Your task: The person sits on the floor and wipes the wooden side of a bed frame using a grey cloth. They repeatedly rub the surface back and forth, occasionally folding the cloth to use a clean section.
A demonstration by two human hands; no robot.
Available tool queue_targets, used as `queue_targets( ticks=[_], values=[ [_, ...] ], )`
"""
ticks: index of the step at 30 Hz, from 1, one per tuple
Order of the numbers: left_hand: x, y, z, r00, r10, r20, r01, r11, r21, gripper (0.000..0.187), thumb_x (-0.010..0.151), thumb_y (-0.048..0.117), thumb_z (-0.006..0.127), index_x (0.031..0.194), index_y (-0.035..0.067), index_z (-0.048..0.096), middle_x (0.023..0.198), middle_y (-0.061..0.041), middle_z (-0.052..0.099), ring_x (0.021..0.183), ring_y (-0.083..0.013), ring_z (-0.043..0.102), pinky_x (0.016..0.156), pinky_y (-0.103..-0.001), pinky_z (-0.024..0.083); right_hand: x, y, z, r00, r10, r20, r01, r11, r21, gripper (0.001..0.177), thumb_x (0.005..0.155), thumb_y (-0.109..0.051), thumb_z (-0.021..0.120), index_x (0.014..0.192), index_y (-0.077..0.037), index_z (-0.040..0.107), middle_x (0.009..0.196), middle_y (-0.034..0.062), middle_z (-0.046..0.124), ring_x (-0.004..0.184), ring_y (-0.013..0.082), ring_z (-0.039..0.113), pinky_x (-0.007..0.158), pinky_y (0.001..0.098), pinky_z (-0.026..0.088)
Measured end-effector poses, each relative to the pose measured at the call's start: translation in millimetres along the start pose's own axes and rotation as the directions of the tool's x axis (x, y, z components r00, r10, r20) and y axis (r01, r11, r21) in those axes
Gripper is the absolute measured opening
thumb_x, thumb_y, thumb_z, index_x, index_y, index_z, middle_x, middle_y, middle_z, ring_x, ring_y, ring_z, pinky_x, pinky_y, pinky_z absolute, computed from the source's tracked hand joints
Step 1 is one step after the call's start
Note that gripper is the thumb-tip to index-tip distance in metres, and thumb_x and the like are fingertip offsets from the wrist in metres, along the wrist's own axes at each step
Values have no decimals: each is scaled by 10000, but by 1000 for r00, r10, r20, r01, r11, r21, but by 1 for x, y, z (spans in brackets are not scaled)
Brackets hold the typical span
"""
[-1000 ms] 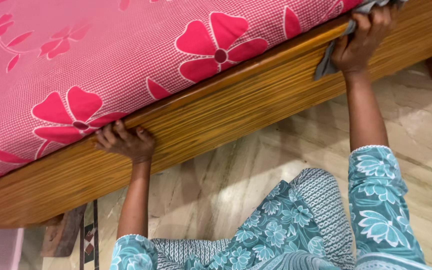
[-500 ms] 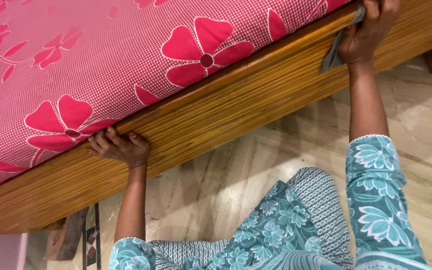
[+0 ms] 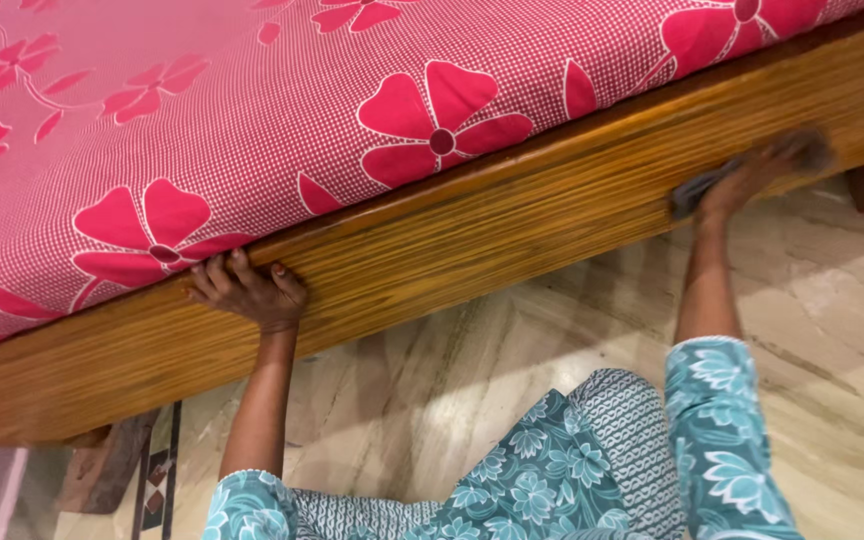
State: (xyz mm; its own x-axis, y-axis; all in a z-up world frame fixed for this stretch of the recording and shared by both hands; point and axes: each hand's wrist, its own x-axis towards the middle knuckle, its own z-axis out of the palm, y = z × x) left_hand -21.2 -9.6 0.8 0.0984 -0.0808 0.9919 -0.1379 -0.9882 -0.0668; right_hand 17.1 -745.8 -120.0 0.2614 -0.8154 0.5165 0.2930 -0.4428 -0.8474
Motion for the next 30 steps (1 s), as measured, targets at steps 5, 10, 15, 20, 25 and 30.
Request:
queue_targets(
  ticks=[5, 10, 15, 20, 25, 30],
  values=[
    [-6, -5, 2, 1000, 9, 20, -9, 1000, 25, 593, 1119, 481, 368, 1628, 190, 281, 1529, -164, 377, 1539, -384, 204, 1265, -637, 43, -143, 2, 24, 963, -265, -50, 252, 951, -180, 587, 1210, -442, 256, 1690, -137, 111, 1780, 123, 90, 1676, 338, 82, 1360, 488, 72],
    [-7, -5, 2, 1000, 7, 17, -8, 1000, 26, 591, 1105, 463, 380, 1613, 174, 298, 1536, -165, 367, 1536, -392, 214, 1258, -647, 49, -244, -21, 60, 995, -95, 13, 96, 968, -232, 681, 1171, -463, 155, 1673, -31, -3, 1757, 214, 25, 1639, 397, 23, 1342, 555, 26],
    [-8, -7, 3, 1000, 8, 7, -8, 1000, 24, 566, 1097, 465, 396, 1554, 131, 397, 1520, -182, 388, 1512, -415, 254, 1240, -660, 68, -263, -70, 94, 994, -106, 35, 111, 977, -180, 684, 1181, -499, 172, 1681, -60, 13, 1776, 190, 40, 1652, 421, -19, 1351, 585, -2],
    [-10, -9, 4, 1000, -7, 16, 7, 1000, 27, 540, 1091, 480, 394, 1494, 127, 462, 1497, -182, 411, 1502, -411, 264, 1241, -661, 89, -275, -162, 125, 957, -253, 142, 273, 951, -142, 690, 1162, -487, 283, 1693, -81, 110, 1753, 232, 5, 1639, 447, -31, 1334, 596, 1],
    [-9, -8, 4, 1000, -4, 6, 4, 1000, 24, 536, 1092, 477, 398, 1505, 141, 455, 1497, -174, 410, 1497, -414, 270, 1241, -654, 93, -351, -213, 157, 747, -586, 314, 614, 789, 14, 727, 1135, -398, 453, 1685, -76, 102, 1738, 230, 15, 1601, 501, 17, 1284, 671, 17],
    [-6, -8, 2, 1000, 19, 2, -19, 999, 32, 538, 1097, 465, 396, 1539, 159, 413, 1509, -160, 395, 1504, -399, 255, 1248, -647, 64, -439, -186, 149, 9, -797, 603, 928, 232, 293, 818, 1009, -449, 588, 1698, -253, 195, 1590, 60, 446, 1517, 317, 305, 1281, 569, 108]
  ],
)
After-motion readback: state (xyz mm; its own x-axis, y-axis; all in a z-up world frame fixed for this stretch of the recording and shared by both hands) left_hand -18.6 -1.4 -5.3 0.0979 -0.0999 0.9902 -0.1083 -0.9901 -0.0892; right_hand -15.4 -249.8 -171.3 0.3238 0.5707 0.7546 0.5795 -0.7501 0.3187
